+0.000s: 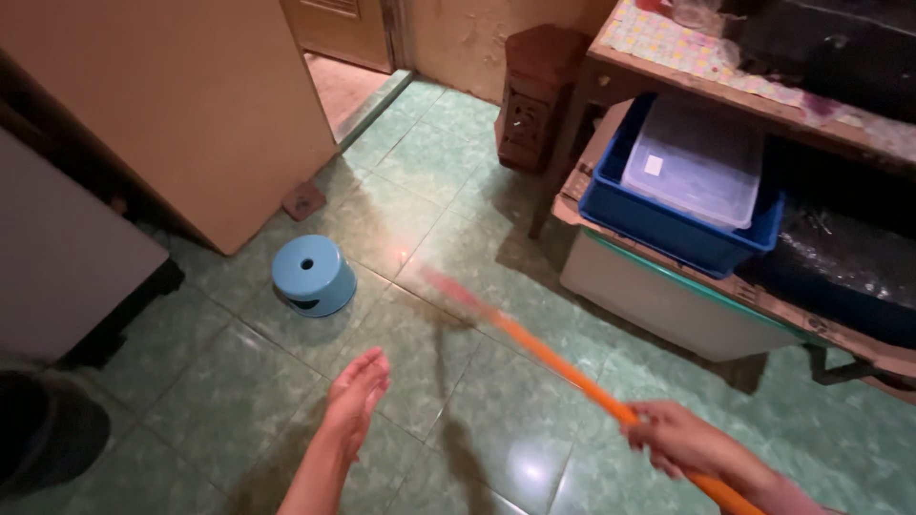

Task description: The person sweeps a tiled floor using a broom, moving dust and debris across multiple rooms including an entryway with a shoe rack and a kitchen area, occasionally moving a blue stool aside to sweep underneath.

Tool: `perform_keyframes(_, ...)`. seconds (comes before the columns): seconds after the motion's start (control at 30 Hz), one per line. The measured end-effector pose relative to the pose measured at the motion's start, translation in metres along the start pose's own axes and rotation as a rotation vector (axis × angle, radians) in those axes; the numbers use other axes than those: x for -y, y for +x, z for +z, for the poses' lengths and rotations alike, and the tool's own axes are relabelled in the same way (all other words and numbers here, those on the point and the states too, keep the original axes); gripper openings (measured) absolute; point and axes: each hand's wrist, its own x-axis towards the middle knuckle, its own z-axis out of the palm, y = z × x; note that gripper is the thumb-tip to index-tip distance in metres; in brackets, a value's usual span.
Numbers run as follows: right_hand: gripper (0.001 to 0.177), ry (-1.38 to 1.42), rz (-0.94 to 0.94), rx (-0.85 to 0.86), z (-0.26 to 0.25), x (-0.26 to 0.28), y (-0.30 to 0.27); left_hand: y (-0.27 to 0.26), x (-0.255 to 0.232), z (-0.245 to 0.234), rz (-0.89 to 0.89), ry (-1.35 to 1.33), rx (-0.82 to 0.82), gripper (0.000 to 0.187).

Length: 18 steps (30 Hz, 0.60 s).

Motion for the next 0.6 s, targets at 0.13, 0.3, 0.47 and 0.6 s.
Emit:
perform_keyframes(0.13, 0.016, -0.11, -0.152, -0.245, 0.006, -0.016, 0.117, -0.001, -0.001, 0.001, 0.048, -0.016, 0.065, 0.051)
perform_keyframes(0.3, 0.015, -0.128, -0.094, -0.394, 0.041, -0.049, 0.235, -0.01, 0.001, -0.003, -0.06, -0.008, -0.027, 0.052)
perform_keyframes(0.47, 0.016, -0.113, 0.003, -0.087, 0.114, -0.087, 0.192, 0.01, 0.015, -0.035, -0.044, 0.049, 0.038, 0.057)
perform_keyframes(0.6, 0.018, 0.086, 0.124, 0.157, 0.066, -0.049, 0.108, 0.021, 0.019, -0.035, -0.03, -0.011, 0.018, 0.05)
